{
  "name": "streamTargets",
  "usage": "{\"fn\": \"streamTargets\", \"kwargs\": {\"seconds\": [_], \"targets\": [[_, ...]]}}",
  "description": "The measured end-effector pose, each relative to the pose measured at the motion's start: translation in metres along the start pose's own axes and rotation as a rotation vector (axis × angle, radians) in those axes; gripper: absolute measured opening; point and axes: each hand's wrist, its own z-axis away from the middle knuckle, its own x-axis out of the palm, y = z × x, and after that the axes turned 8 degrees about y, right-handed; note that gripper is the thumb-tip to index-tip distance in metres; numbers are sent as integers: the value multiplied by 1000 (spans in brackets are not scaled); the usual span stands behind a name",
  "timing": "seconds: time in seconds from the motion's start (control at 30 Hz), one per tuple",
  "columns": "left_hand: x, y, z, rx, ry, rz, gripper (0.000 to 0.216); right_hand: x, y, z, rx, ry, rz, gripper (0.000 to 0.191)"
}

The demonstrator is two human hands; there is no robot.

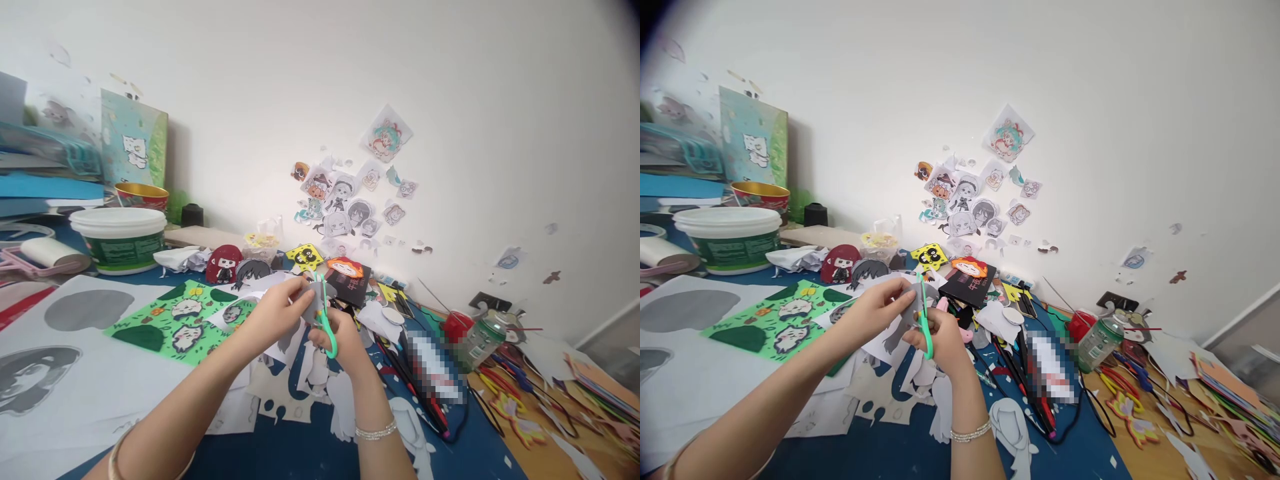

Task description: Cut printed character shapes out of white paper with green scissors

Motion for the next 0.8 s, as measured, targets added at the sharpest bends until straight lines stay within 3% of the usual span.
{"fn": "streamTargets", "kwargs": {"seconds": [0.33, 0.47, 0.8], "targets": [[1, 2, 2, -82, -164, 152, 26, 2, -3, 0, -84, 55, -18, 43], [3, 3, 2, -129, -190, 228, 28, 1, -4, 1, -122, 3, -47, 44], [1, 5, 4, -77, -238, 249, 28, 4, -2, 1, -126, 33, -85, 44]]}}
